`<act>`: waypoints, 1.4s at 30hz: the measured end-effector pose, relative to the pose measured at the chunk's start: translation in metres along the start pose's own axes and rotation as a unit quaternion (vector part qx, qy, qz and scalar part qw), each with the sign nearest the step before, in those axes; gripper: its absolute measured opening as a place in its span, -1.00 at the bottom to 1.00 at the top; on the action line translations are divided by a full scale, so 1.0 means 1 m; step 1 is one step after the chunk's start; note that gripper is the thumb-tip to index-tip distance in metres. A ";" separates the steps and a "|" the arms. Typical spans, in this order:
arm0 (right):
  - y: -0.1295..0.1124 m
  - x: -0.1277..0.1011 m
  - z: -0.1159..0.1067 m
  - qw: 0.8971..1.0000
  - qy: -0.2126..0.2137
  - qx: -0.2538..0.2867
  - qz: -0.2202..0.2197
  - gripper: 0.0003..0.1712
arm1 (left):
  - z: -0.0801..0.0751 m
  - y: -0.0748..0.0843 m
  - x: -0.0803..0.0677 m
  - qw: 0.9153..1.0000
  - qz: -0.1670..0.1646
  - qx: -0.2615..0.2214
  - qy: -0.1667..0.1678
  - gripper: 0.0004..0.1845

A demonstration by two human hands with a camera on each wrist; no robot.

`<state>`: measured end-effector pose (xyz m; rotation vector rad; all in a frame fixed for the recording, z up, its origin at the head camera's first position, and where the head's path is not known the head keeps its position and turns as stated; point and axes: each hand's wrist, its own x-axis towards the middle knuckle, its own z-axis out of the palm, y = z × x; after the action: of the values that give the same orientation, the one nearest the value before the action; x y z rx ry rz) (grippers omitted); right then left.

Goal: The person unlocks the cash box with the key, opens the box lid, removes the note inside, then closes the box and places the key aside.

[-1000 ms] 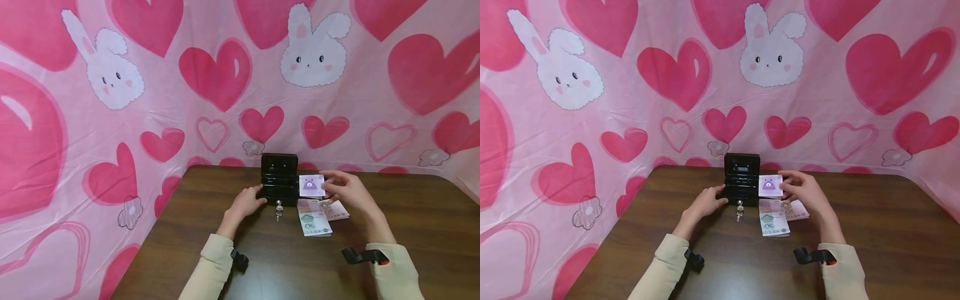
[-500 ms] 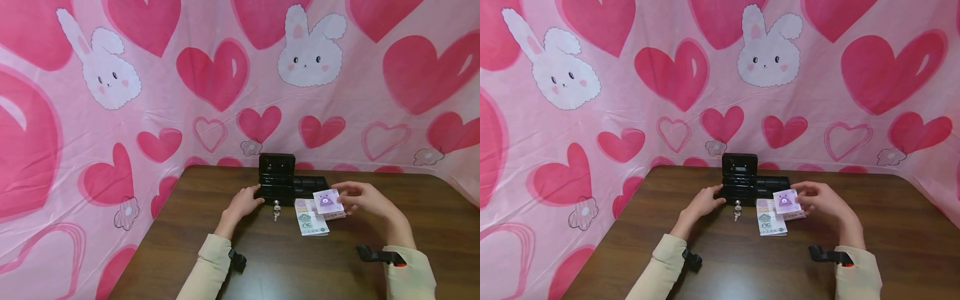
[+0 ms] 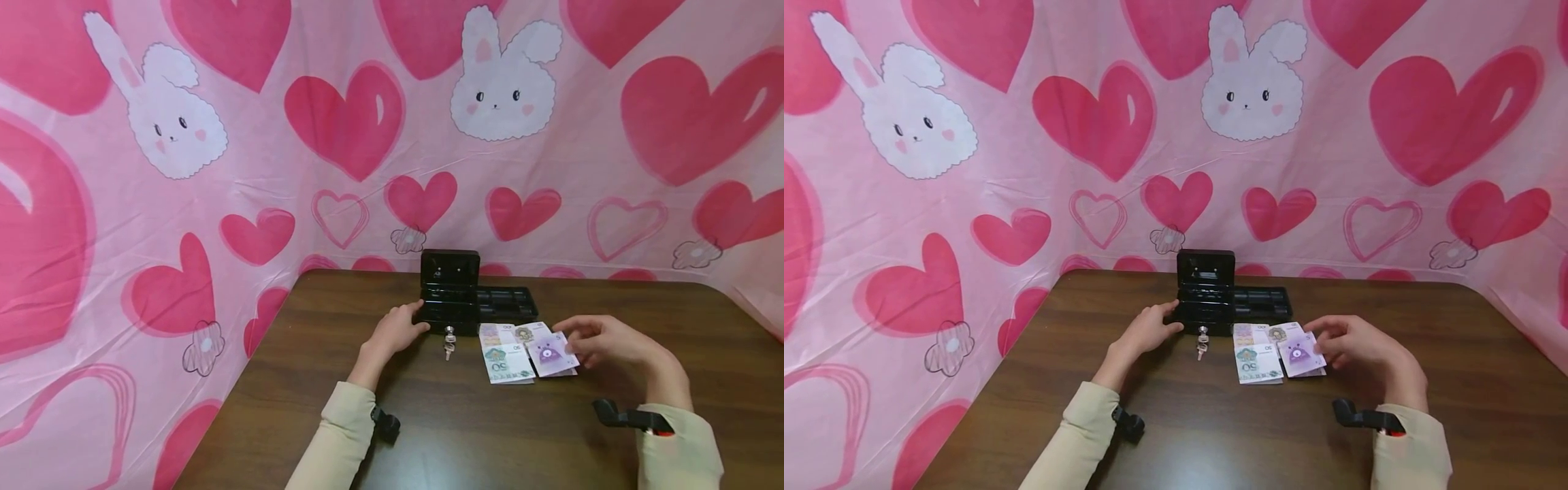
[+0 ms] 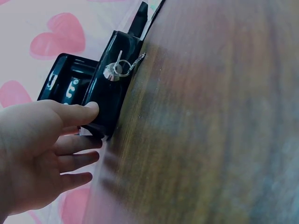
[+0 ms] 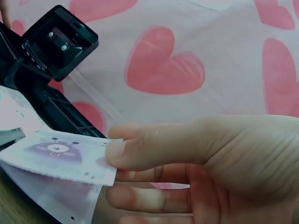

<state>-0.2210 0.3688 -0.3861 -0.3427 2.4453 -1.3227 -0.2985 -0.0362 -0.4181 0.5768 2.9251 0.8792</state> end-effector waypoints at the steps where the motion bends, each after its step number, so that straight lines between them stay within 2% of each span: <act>1: 0.002 0.001 0.000 1.000 -0.007 -0.001 0.002 -0.41 | 0.000 0.000 0.000 1.000 0.000 0.000 0.000 -0.36; 6: 0.010 0.005 0.001 0.999 -0.030 0.002 0.026 -0.44 | -0.001 -0.001 0.000 1.000 -0.003 -0.004 -0.002 -0.36; 9: 0.009 0.004 0.002 0.999 -0.024 -0.011 0.044 -0.44 | -0.001 -0.001 0.000 1.000 -0.005 -0.004 -0.003 -0.36; 16: -0.007 0.002 0.007 0.992 0.057 -0.076 0.076 -0.41 | -0.001 -0.002 0.002 1.000 0.002 0.010 0.008 -0.37; 22: -0.015 0.018 0.016 0.985 0.124 -0.106 0.051 -0.40 | -0.001 -0.003 0.002 1.000 0.002 0.003 0.007 -0.38; 29: -0.012 0.040 0.032 0.972 0.188 -0.136 0.035 -0.41 | 0.000 -0.001 0.000 1.000 0.002 0.000 0.003 -0.37; 32: -0.011 0.047 0.038 0.968 0.201 -0.145 0.030 -0.35 | 0.000 -0.001 0.000 1.000 0.002 -0.002 0.004 -0.38; 36: -0.011 0.054 0.045 0.972 0.191 -0.132 0.032 -0.26 | 0.000 -0.001 0.000 1.000 0.002 -0.001 0.005 -0.38; 39: -0.012 0.058 0.049 0.973 0.191 -0.122 0.039 -0.25 | 0.000 -0.001 0.000 1.000 -0.001 0.000 0.006 -0.38; 42: -0.012 0.061 0.051 0.969 0.209 -0.123 0.043 -0.26 | 0.001 0.000 0.001 1.000 -0.001 0.000 0.007 -0.38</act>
<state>-0.2557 0.3007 -0.4131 -0.0115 2.9461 -1.1497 -0.2994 -0.0358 -0.4191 0.5707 2.9365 0.8878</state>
